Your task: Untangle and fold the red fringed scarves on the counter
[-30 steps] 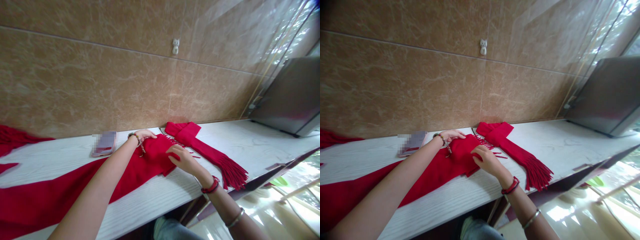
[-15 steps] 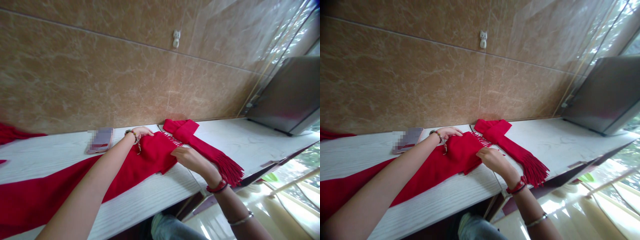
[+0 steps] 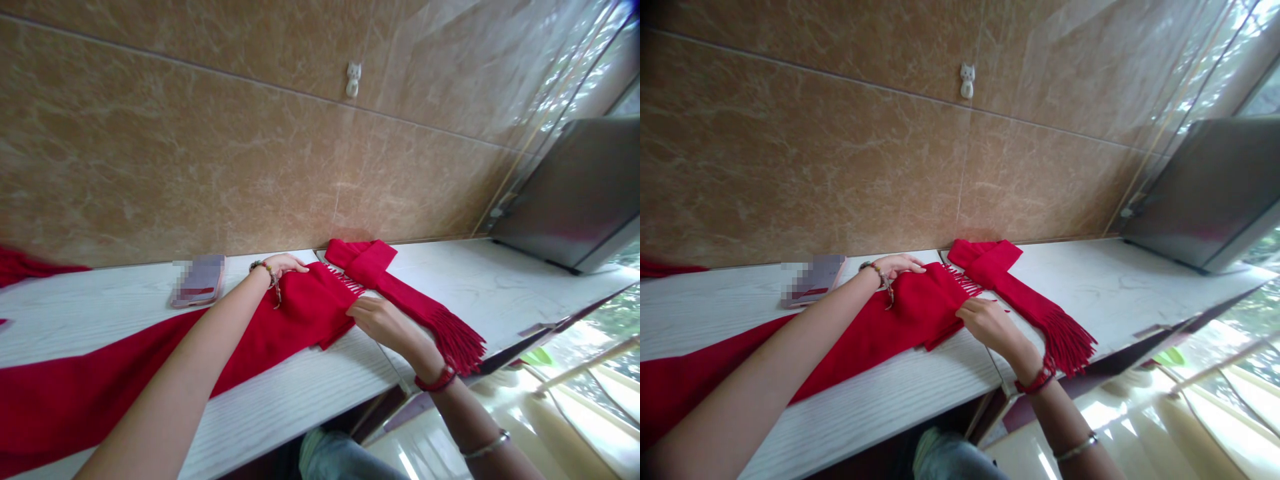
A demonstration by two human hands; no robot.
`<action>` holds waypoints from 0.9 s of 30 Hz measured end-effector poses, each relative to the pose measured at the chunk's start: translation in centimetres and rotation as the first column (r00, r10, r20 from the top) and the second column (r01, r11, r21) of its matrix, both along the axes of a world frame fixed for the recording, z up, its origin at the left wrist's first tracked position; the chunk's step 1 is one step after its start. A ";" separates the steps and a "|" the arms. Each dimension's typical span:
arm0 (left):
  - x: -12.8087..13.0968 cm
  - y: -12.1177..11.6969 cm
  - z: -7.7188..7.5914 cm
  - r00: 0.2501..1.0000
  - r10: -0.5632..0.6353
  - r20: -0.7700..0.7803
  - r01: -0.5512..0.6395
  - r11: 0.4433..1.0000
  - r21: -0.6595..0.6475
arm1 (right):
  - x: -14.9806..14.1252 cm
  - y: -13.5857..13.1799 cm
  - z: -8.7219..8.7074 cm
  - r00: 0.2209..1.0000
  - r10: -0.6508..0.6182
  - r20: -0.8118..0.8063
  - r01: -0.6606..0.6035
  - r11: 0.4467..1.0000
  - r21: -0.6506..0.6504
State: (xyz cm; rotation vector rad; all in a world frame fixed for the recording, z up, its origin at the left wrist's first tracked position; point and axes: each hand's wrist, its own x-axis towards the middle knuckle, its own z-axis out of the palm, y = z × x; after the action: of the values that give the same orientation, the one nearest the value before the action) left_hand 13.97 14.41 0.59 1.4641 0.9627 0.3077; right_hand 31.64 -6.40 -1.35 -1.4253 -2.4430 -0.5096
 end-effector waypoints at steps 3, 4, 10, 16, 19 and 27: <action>-0.1 0.5 0.0 0.997 -0.059 -0.048 0.060 0.998 0.013 | -0.7 0.3 -0.1 0.999 -0.015 0.047 0.016 1.000 -0.009; -0.1 0.6 0.1 0.996 -0.062 -0.069 0.066 0.997 0.049 | -0.8 0.4 -0.1 0.999 -0.005 0.050 0.006 1.000 -0.005; 0.6 0.6 0.2 0.990 0.026 -0.137 0.009 0.967 0.256 | -0.5 0.2 -0.3 0.999 0.033 -0.006 -0.033 0.999 0.021; -0.7 -0.1 -0.3 0.993 -0.051 -0.106 0.081 0.949 0.303 | -1.1 -0.1 0.2 0.999 0.020 0.042 -0.019 0.999 -0.029; -2.1 -0.1 0.0 0.984 -0.084 -0.158 0.129 0.942 0.309 | -2.3 -0.2 0.4 0.997 0.056 0.051 -0.056 0.998 -0.012; -3.2 -0.5 -0.4 0.990 0.002 -0.144 0.047 0.942 0.333 | -3.4 -0.2 -0.1 0.994 0.094 0.050 -0.092 0.995 -0.038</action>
State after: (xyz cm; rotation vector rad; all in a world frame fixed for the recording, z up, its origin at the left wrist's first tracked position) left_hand 10.80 13.87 0.23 1.8284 1.0430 0.3682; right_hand 28.25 -6.58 -1.48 -1.3205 -2.5580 -0.4903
